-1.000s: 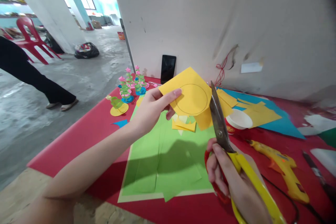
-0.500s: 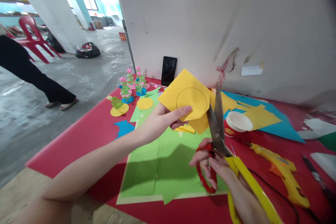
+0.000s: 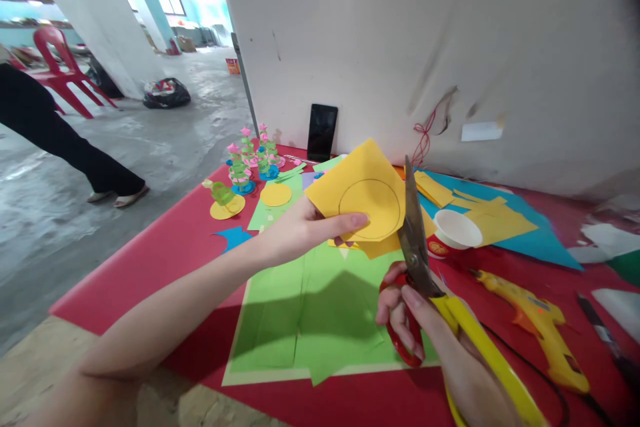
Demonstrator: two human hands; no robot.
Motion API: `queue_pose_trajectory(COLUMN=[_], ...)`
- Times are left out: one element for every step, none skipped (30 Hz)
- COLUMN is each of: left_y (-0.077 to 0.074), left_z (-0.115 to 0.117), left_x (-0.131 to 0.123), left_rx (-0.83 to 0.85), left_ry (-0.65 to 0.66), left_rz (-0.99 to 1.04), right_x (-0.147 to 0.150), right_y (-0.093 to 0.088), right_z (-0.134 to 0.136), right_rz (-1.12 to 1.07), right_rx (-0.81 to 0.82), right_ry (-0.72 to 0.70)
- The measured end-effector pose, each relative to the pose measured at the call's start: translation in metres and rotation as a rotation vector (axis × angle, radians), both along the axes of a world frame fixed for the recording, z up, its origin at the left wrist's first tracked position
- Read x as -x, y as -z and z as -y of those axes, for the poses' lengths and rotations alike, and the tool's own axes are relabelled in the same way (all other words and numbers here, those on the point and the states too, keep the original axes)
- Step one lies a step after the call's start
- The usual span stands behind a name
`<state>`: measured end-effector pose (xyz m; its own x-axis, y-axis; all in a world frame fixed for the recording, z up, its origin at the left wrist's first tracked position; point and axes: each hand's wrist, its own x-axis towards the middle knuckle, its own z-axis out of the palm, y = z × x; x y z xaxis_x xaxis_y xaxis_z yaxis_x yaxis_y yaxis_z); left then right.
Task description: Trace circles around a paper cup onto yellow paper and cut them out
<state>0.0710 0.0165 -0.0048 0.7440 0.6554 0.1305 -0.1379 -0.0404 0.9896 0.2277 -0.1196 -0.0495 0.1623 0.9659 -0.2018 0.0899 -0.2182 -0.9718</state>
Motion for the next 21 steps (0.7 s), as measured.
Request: queue_pose_trajectory(left_y=[0.000, 0.000, 0.000, 0.000, 0.000, 0.000, 0.000, -0.001, -0.001, -0.002, -0.002, -0.002, -0.002, -0.002, -0.001, 0.000, 0.000, 0.001, 0.001, 0.002, 0.001], left_z=[0.000, 0.001, 0.001, 0.001, 0.001, 0.001, 0.000, -0.001, -0.002, -0.003, -0.004, -0.005, -0.006, -0.007, -0.008, -0.009, -0.009, -0.009, -0.010, -0.010, -0.010], left_x=[0.000, 0.000, 0.000, 0.000, 0.000, 0.000, 0.000, 0.000, 0.000, 0.000, 0.000, 0.000, 0.000, -0.001, -0.002, -0.002, -0.003, -0.003, -0.003, -0.003, -0.002], left_rx=[-0.004, -0.008, -0.015, -0.022, -0.031, -0.042, -0.052, -0.060, -0.065, -0.067, -0.070, -0.073, -0.078, -0.087, -0.098, -0.114, -0.132, -0.154, -0.177, -0.199, -0.219], left_ry=[-0.006, -0.010, -0.014, -0.018, -0.023, -0.028, -0.031, -0.030, -0.025, -0.019, -0.015, -0.018, -0.031, -0.057, -0.094, -0.135, -0.172, -0.199, -0.214, -0.219, -0.218], left_rz=[-0.009, -0.016, -0.023, -0.029, -0.034, -0.035, -0.033, -0.023, -0.007, 0.011, 0.026, 0.036, 0.042, 0.047, 0.051, 0.054, 0.053, 0.048, 0.038, 0.024, 0.011], right_x=[0.001, 0.002, 0.004, 0.006, 0.008, 0.011, 0.013, 0.015, 0.017, 0.018, 0.019, 0.020, 0.020, 0.020, 0.020, 0.020, 0.019, 0.018, 0.016, 0.015, 0.013], right_y=[0.000, 0.000, -0.001, -0.003, -0.004, -0.007, -0.009, -0.011, -0.014, -0.016, -0.018, -0.020, -0.021, -0.022, -0.022, -0.022, -0.021, -0.019, -0.017, -0.014, -0.011], right_z=[0.001, 0.002, 0.003, 0.004, 0.005, 0.007, 0.008, 0.009, 0.010, 0.010, 0.010, 0.010, 0.010, 0.010, 0.009, 0.008, 0.007, 0.006, 0.005, 0.004, 0.003], right_rz=[-0.033, -0.054, -0.045, -0.022, 0.013, 0.051, 0.091, 0.125, 0.156, 0.180, 0.194, 0.200, 0.203, 0.201, 0.192, 0.174, 0.149, 0.117, 0.086, 0.071, 0.070], right_rx=[0.021, 0.033, 0.029, 0.023, 0.018, 0.012, 0.007, 0.005, 0.004, -0.001, -0.006, -0.011, -0.012, -0.012, 0.000, 0.017, 0.035, 0.038, 0.026, -0.006, -0.042], right_ry=[-0.018, -0.017, 0.013, 0.045, 0.077, 0.099, 0.116, 0.123, 0.125, 0.128, 0.130, 0.134, 0.141, 0.151, 0.156, 0.152, 0.134, 0.105, 0.066, 0.044, 0.031])
